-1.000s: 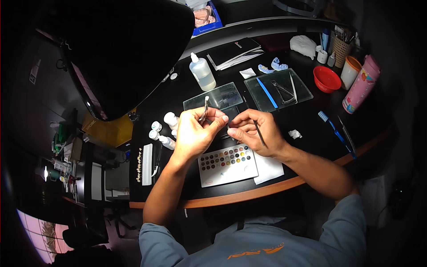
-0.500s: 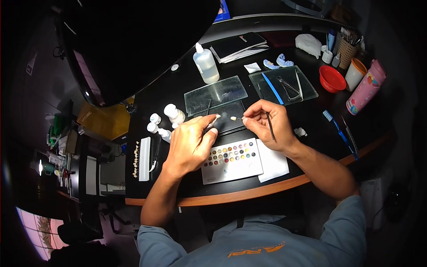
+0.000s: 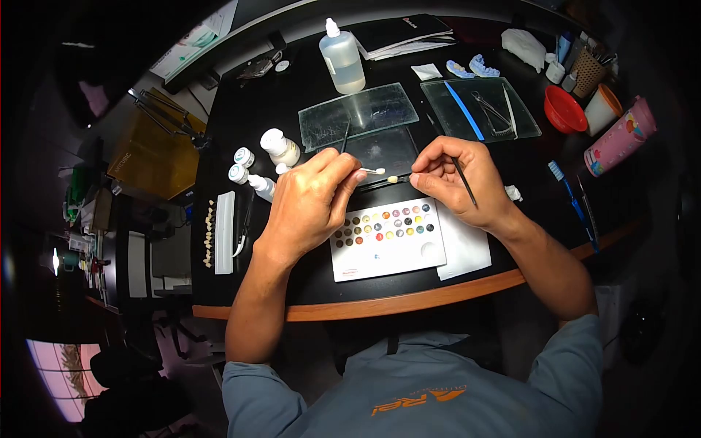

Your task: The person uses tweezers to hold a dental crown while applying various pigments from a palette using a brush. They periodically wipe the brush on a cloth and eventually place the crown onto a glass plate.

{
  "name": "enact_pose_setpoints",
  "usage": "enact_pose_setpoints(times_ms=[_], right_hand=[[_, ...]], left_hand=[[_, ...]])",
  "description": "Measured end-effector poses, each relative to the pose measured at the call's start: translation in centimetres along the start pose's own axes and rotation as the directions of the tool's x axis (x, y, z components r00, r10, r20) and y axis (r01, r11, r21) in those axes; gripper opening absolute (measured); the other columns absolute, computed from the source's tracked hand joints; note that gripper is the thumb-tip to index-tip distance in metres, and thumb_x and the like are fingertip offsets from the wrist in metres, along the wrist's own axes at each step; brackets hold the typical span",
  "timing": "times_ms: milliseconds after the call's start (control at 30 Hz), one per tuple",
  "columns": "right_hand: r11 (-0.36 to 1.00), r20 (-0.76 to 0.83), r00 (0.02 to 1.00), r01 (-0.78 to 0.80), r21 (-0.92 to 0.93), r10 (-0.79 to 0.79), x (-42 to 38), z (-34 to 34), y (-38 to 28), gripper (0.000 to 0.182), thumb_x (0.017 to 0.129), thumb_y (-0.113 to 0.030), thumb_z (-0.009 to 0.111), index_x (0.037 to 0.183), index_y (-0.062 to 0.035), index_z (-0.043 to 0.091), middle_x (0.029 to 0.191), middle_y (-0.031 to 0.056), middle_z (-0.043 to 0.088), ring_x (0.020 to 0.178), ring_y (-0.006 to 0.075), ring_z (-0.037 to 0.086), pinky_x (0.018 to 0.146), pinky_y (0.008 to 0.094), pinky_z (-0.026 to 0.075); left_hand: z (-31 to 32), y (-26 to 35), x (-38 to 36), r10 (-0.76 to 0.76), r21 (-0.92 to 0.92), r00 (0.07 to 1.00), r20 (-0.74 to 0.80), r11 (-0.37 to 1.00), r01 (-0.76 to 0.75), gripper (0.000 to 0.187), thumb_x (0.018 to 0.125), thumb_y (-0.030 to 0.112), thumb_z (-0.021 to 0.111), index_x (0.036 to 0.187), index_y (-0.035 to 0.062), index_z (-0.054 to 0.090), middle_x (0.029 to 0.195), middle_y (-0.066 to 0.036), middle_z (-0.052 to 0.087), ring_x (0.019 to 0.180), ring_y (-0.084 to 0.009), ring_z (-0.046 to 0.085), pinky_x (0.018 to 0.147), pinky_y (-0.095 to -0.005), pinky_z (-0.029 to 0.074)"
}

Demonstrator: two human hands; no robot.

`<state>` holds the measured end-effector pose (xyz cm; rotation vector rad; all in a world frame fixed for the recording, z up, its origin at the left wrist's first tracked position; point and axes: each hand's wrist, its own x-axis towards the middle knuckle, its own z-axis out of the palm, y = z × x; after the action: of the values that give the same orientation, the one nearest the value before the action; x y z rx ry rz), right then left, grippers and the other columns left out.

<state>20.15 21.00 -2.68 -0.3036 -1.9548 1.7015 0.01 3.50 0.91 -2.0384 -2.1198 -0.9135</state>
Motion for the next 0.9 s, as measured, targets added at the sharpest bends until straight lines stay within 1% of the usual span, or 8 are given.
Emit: enact_pose_setpoints(times_ms=[100, 267, 300, 400, 500, 600, 733, 900], right_hand=[[1.000, 0.031, 0.999, 0.029, -0.010, -0.029, -0.1, 0.2, -0.2, 0.010, 0.094, -0.005, 0.081, 0.098, 0.0007, 0.074, 0.087, 0.0043, 0.073, 0.076, 0.0041, 0.066, 0.068, 0.0182, 0.052], [1.000, 0.035, 0.999, 0.017, 0.002, -0.017, -0.5, 0.5, -1.4, 0.012, 0.094, -0.009, 0.084, 0.098, -0.0013, 0.076, 0.088, 0.0051, 0.075, 0.077, 0.0058, 0.067, 0.069, 0.0204, 0.051], [0.999, 0.031, 0.998, 0.053, -0.011, -0.053, -0.5, 0.5, -1.5, 0.012, 0.093, -0.008, 0.084, 0.098, -0.0014, 0.076, 0.089, 0.0055, 0.075, 0.078, 0.0065, 0.067, 0.070, 0.0212, 0.052], [0.985, 0.015, 0.987, 0.162, -0.056, -0.161, -0.5, 0.3, -1.2, 0.011, 0.092, -0.006, 0.085, 0.097, -0.0018, 0.076, 0.089, 0.0066, 0.076, 0.080, 0.0096, 0.069, 0.075, 0.0251, 0.055], [0.986, 0.028, 0.986, 0.162, -0.042, -0.161, -0.6, 0.2, -1.3, 0.010, 0.092, 0.000, 0.081, 0.096, -0.0009, 0.071, 0.092, 0.0071, 0.070, 0.082, 0.0088, 0.064, 0.075, 0.0258, 0.052], [0.984, 0.009, 0.986, 0.169, -0.051, -0.169, -0.5, 0.2, -1.1, 0.011, 0.091, -0.004, 0.085, 0.094, -0.0015, 0.075, 0.088, 0.0072, 0.076, 0.081, 0.0103, 0.071, 0.077, 0.0252, 0.057], [0.996, 0.010, 0.996, 0.084, -0.015, -0.084, -0.5, 0.3, -1.5, 0.010, 0.090, -0.002, 0.083, 0.094, -0.0008, 0.074, 0.088, 0.0068, 0.076, 0.081, 0.0095, 0.070, 0.078, 0.0254, 0.056], [0.995, 0.052, 0.995, 0.090, -0.033, -0.088, -0.9, 0.4, -1.8, 0.009, 0.090, -0.001, 0.082, 0.093, -0.0010, 0.074, 0.088, 0.0074, 0.075, 0.081, 0.0109, 0.070, 0.077, 0.0269, 0.055]], left_hand=[[0.4, -0.6, 0.2, 0.031, -0.066, 0.999, -0.012, 0.997, -0.031, 0.009, 0.102, 0.007, 0.074, 0.100, -0.0007, 0.071, 0.080, -0.011, 0.064, 0.064, -0.0216, 0.062, 0.060, -0.0352, 0.047], [0.6, -0.5, 0.1, -0.008, -0.194, 1.000, -0.016, 0.981, 0.005, 0.009, 0.104, 0.006, 0.072, 0.101, -0.0021, 0.071, 0.078, -0.011, 0.064, 0.064, -0.0190, 0.059, 0.059, -0.0340, 0.045], [0.6, -0.3, 0.1, -0.023, -0.219, 1.000, -0.015, 0.976, 0.019, 0.009, 0.104, 0.006, 0.071, 0.102, -0.0022, 0.071, 0.079, -0.010, 0.064, 0.064, -0.0186, 0.059, 0.059, -0.0337, 0.044], [1.0, -0.1, 0.2, 0.042, -0.213, 0.995, -0.095, 0.975, -0.062, 0.009, 0.104, 0.008, 0.072, 0.103, -0.0012, 0.072, 0.078, -0.010, 0.063, 0.064, -0.0193, 0.058, 0.060, -0.0347, 0.044], [0.9, 0.0, 0.2, 0.072, -0.101, 0.993, -0.092, 0.992, -0.081, 0.009, 0.104, 0.009, 0.072, 0.103, -0.0002, 0.073, 0.078, -0.009, 0.064, 0.065, -0.0200, 0.058, 0.063, -0.0359, 0.045], [1.3, -0.3, 0.0, 0.053, -0.106, 0.996, -0.073, 0.993, -0.060, 0.010, 0.104, 0.011, 0.072, 0.103, 0.0008, 0.073, 0.079, -0.009, 0.065, 0.065, -0.0227, 0.059, 0.066, -0.0379, 0.045], [1.5, -0.7, -0.1, 0.076, -0.128, 0.996, -0.052, 0.988, -0.082, 0.011, 0.104, 0.012, 0.071, 0.100, 0.0022, 0.072, 0.079, -0.010, 0.068, 0.069, -0.0265, 0.063, 0.071, -0.0401, 0.045], [1.2, -1.3, -0.1, 0.092, -0.152, 0.996, -0.004, 0.984, -0.091, 0.013, 0.105, 0.013, 0.069, 0.097, 0.0031, 0.071, 0.080, -0.009, 0.069, 0.075, -0.0262, 0.066, 0.076, -0.0401, 0.043]])
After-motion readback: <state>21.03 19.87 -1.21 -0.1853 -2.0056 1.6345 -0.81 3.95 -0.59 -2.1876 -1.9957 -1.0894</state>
